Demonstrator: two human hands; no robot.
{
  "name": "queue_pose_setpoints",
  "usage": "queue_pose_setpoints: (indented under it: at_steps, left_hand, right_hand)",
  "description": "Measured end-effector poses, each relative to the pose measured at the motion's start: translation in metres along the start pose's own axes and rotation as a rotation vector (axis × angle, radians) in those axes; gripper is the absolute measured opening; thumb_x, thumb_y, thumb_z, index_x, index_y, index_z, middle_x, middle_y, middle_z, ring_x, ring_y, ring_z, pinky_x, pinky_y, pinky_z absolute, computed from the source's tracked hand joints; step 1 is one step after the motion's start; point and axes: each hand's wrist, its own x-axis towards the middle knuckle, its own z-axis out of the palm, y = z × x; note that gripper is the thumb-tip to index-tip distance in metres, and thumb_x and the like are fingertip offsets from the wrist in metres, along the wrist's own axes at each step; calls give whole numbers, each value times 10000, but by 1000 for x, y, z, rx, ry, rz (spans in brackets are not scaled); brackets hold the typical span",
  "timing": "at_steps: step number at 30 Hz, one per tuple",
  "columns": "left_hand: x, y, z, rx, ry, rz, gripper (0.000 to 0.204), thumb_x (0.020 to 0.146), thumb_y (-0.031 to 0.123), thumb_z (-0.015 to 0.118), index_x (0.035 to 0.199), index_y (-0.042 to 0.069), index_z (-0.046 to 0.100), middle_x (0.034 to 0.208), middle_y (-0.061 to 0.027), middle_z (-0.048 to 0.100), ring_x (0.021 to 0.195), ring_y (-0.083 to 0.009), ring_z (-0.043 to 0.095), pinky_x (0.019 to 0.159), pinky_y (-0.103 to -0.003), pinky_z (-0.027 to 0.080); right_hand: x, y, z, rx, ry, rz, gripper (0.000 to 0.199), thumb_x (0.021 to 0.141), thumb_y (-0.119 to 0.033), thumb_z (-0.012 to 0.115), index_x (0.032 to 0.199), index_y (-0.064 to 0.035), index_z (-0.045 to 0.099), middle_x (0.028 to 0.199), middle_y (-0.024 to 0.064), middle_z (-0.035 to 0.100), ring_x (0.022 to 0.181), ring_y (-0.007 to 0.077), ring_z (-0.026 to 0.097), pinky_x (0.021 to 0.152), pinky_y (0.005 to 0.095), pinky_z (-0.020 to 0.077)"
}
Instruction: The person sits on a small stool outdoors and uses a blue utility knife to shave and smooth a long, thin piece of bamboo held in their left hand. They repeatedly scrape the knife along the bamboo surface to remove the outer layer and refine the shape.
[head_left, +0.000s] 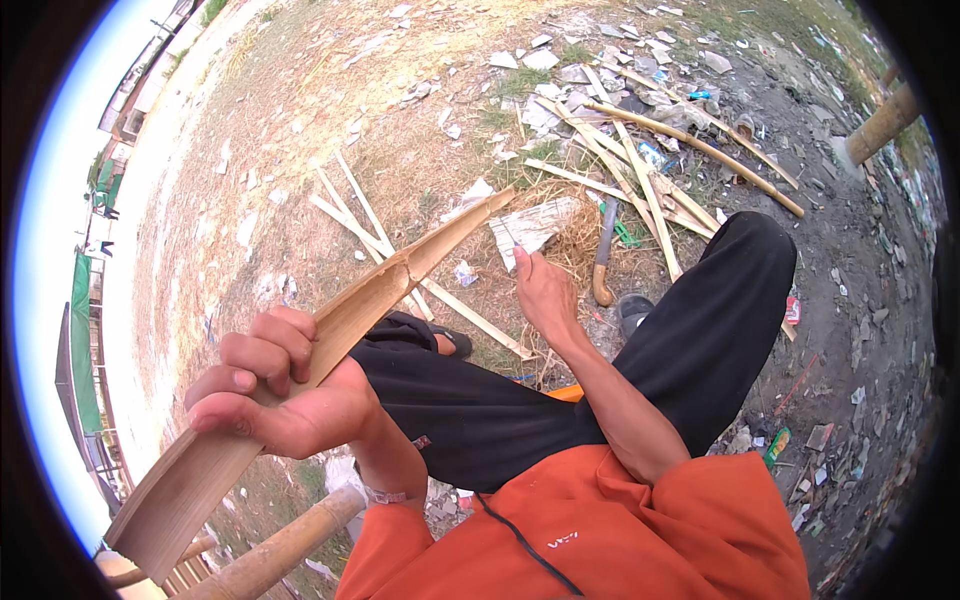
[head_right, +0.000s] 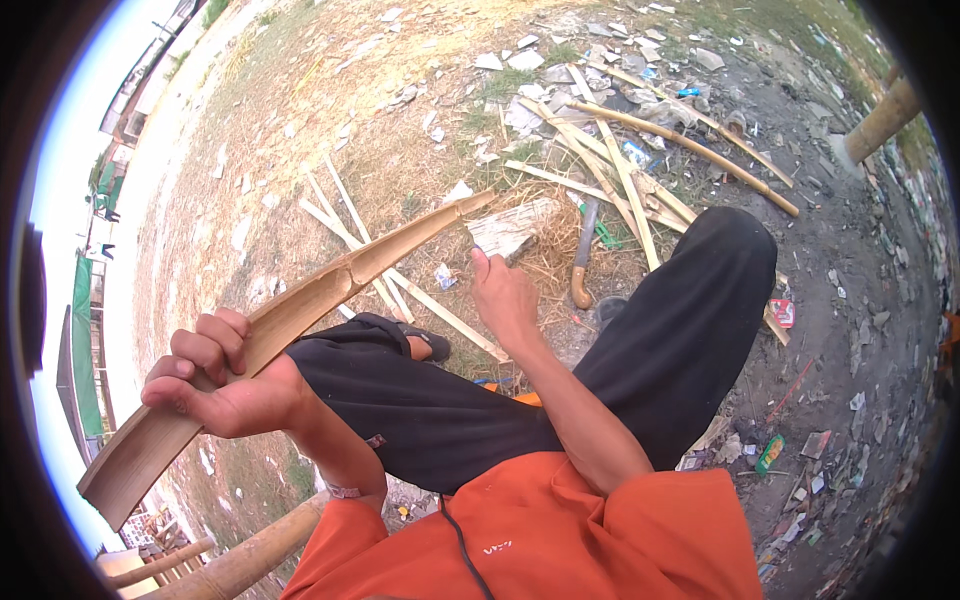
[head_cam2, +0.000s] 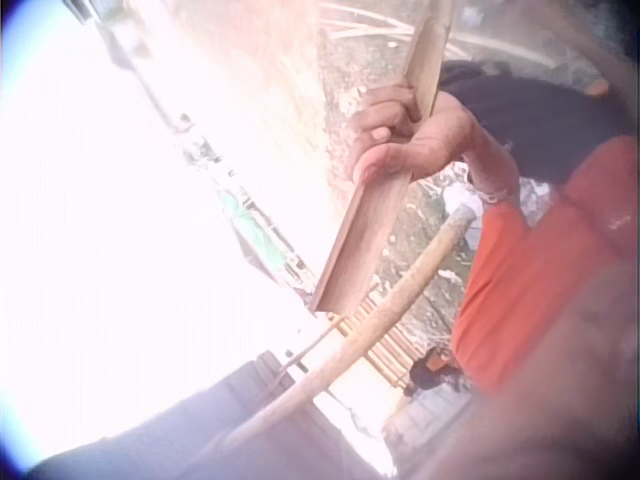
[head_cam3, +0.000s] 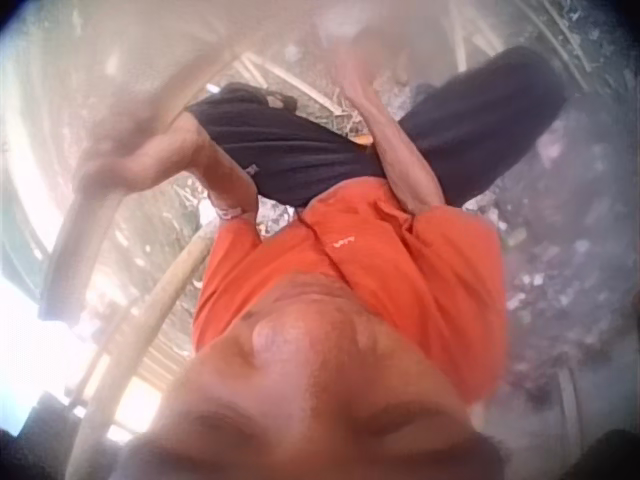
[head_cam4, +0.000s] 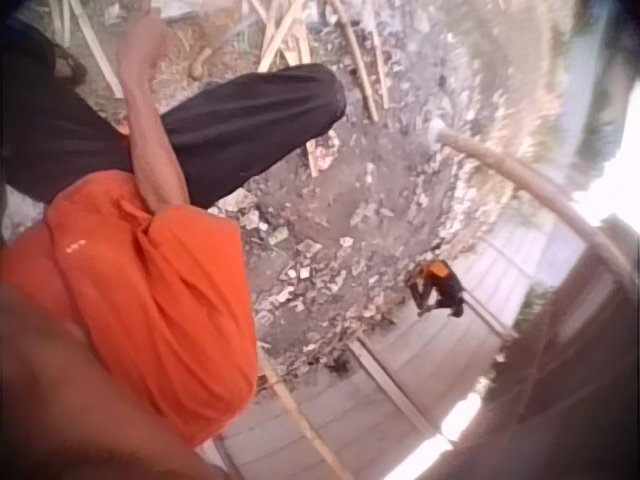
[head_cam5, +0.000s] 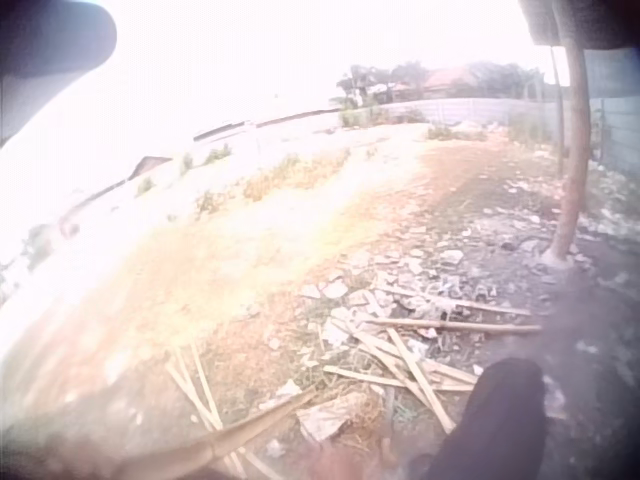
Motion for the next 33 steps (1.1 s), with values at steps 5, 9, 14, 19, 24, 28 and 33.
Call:
queue_pose_setpoints:
  at_steps: [5, 9, 14, 19, 24, 28, 33]
  left_hand:
    - [1, -10, -3, -92, -187, 40, 365, 975, 455, 305, 820, 126, 331, 518, 1, 259, 398, -90, 201, 378, -244, 223]
    - [6, -9, -11, -238, -501, 100, 394, 952, 502, 286, 843, 123, 300, 523, -21, 306, 377, -111, 247, 347, -261, 267]
    - [4, -10, -11, -295, -582, 122, 413, 939, 511, 330, 829, 114, 314, 508, -23, 336, 355, -109, 287, 330, -261, 288]
    - [6, -13, -10, -319, -585, 122, 416, 933, 507, 362, 825, 107, 317, 498, -16, 335, 342, -102, 290, 316, -248, 286]
    - [4, -15, -7, -318, -563, 126, 415, 936, 500, 353, 824, 102, 312, 502, -21, 335, 339, -108, 302, 313, -255, 283]
    - [6, -9, -2, -324, -596, 145, 418, 933, 488, 371, 797, 98, 309, 473, -9, 325, 322, -103, 302, 292, -263, 308]
    - [7, -16, 4, -355, -669, 168, 423, 921, 524, 388, 776, 131, 334, 480, 16, 297, 348, -74, 280, 318, -214, 277]
  right_hand:
    - [-43, -80, -63, 430, -185, -220, 503, 977, -386, 330, 730, 3, 532, 583, 256, 549, 601, 426, 572, 572, 497, 440]
    - [-52, -87, -65, 338, -111, -228, 454, 972, -349, 373, 726, -3, 534, 522, 220, 534, 577, 429, 570, 549, 489, 446]
    - [-57, -87, -76, 268, -104, -247, 408, 958, -324, 428, 716, -12, 530, 473, 178, 520, 534, 416, 571, 504, 493, 445]
    - [-58, -89, -69, 189, -35, -301, 391, 949, -341, 447, 733, -23, 518, 493, 187, 530, 482, 381, 564, 437, 473, 428]
    - [-47, -68, -47, 9, 62, -245, 411, 954, -358, 422, 754, -22, 547, 525, 186, 557, 509, 375, 585, 464, 466, 447]
    - [-9, 27, -3, -39, -144, 60, 457, 966, -364, 375, 796, 3, 588, 617, 212, 593, 653, 381, 619, 600, 461, 474]
    - [-26, -45, -49, 486, -95, -68, 449, 972, -337, 380, 807, 26, 585, 669, 250, 566, 623, 385, 567, 595, 450, 417]
